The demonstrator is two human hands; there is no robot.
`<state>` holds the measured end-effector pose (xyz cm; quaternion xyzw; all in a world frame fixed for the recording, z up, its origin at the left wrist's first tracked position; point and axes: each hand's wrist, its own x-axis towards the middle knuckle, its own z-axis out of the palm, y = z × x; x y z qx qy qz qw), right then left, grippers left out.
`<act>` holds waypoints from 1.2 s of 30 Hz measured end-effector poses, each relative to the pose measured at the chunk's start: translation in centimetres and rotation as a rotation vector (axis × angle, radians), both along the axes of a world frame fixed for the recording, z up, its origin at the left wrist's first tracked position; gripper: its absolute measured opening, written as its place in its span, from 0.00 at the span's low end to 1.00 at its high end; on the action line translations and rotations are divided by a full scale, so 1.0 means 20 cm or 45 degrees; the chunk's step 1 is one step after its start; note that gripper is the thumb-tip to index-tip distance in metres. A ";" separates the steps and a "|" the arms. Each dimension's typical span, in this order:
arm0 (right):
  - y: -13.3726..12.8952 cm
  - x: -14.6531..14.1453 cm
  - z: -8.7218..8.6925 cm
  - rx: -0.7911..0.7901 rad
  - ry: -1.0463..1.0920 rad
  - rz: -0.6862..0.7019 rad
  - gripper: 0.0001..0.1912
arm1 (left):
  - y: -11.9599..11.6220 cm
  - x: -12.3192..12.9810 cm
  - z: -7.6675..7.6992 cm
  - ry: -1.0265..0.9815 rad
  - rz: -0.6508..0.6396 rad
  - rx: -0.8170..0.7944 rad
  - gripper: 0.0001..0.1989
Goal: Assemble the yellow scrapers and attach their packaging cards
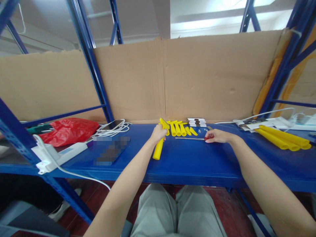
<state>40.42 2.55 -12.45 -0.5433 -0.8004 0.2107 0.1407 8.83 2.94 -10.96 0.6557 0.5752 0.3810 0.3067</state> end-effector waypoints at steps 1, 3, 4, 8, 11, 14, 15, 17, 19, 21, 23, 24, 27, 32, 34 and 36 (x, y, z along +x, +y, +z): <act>0.00 0.00 0.00 0.004 0.008 -0.004 0.21 | 0.00 0.00 0.00 0.003 -0.001 0.003 0.10; 0.00 0.00 0.00 0.022 0.025 -0.016 0.20 | -0.01 0.00 0.00 0.006 -0.003 0.008 0.11; 0.00 0.00 0.00 0.034 0.031 -0.018 0.20 | -0.01 0.01 0.00 0.009 -0.006 0.010 0.11; 0.00 -0.01 0.01 0.099 0.018 -0.022 0.18 | 0.00 0.01 0.00 0.039 -0.017 0.025 0.11; 0.00 -0.01 0.01 0.186 -0.024 -0.061 0.17 | 0.00 0.01 0.00 0.055 -0.028 0.042 0.11; 0.01 -0.01 0.01 0.259 -0.044 -0.141 0.16 | 0.00 0.01 0.00 0.060 -0.034 0.049 0.12; 0.01 -0.01 0.01 0.291 -0.045 -0.181 0.16 | 0.00 0.01 0.00 0.060 -0.037 0.049 0.12; 0.04 0.00 0.00 0.362 -0.049 -0.258 0.16 | -0.01 0.01 0.00 0.054 -0.041 0.043 0.12; 0.06 0.02 -0.01 0.416 -0.058 -0.298 0.16 | -0.01 0.01 0.00 0.043 -0.047 0.037 0.12; 0.08 0.04 -0.03 0.442 -0.066 -0.302 0.15 | -0.01 0.01 0.00 0.034 -0.057 0.037 0.12; 0.10 0.05 -0.04 0.451 -0.072 -0.303 0.15 | -0.01 0.01 0.00 0.029 -0.058 0.035 0.12; 0.10 0.05 -0.04 0.447 -0.078 -0.311 0.15 | -0.01 0.01 0.00 0.027 -0.056 0.032 0.12; 0.09 0.04 -0.04 0.427 -0.107 -0.358 0.14 | -0.02 0.01 0.01 0.020 -0.053 0.026 0.12; 0.07 0.00 -0.02 0.451 -0.150 -0.425 0.13 | -0.02 0.02 0.01 0.037 -0.054 0.030 0.12; 0.06 -0.02 -0.01 0.461 -0.161 -0.436 0.13 | -0.02 0.02 0.01 0.032 -0.063 0.034 0.13; 0.05 -0.02 -0.01 0.470 -0.157 -0.452 0.14 | -0.02 0.02 0.01 0.025 -0.064 0.031 0.13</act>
